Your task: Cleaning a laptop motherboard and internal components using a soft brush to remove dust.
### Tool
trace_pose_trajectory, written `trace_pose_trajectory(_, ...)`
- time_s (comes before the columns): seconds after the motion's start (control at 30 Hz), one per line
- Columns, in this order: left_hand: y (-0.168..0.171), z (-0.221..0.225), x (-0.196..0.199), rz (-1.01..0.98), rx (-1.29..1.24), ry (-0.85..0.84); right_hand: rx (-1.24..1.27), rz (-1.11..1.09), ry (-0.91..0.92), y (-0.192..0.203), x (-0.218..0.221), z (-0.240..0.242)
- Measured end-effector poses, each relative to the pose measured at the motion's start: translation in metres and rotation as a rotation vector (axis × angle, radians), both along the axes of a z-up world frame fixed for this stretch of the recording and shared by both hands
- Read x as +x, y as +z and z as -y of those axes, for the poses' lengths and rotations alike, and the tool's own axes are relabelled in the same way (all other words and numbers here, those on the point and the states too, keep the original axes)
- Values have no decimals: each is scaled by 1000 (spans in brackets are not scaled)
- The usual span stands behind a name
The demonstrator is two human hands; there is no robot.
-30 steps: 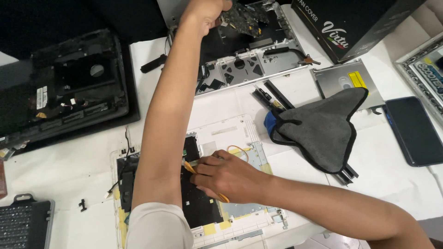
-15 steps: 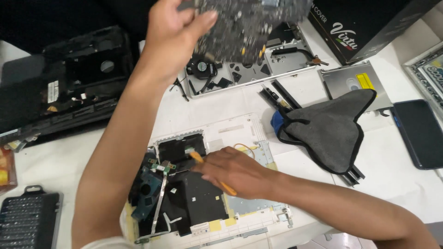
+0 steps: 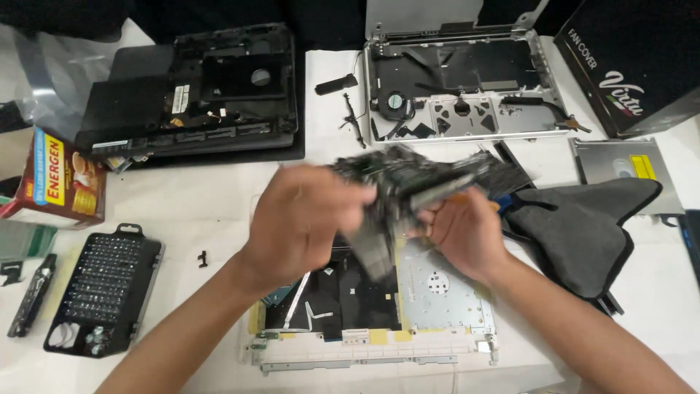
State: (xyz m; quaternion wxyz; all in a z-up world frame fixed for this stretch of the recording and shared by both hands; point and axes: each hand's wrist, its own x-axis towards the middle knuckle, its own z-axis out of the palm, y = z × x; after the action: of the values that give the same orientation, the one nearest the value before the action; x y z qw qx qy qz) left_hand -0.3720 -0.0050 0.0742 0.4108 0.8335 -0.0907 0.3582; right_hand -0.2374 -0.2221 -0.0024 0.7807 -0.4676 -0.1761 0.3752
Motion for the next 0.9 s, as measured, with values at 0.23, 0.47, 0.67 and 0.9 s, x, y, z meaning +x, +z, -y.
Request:
trace_pose_trajectory(0.23,-33,-21,-30,534,801,-47,158,-262,-12,4,7,11)
trace_pose_trajectory(0.47,-90,-36,-27,573,625,229,97,5,-83,-25,5,2)
trace_pose_trajectory(0.67,-133,-56,-30,260,276,311,18,26,-139,-42,6,4)
trace_pose_trajectory(0.9,-101,-33,-40,-142,-633,54,-62,15,-141,-85,16,20)
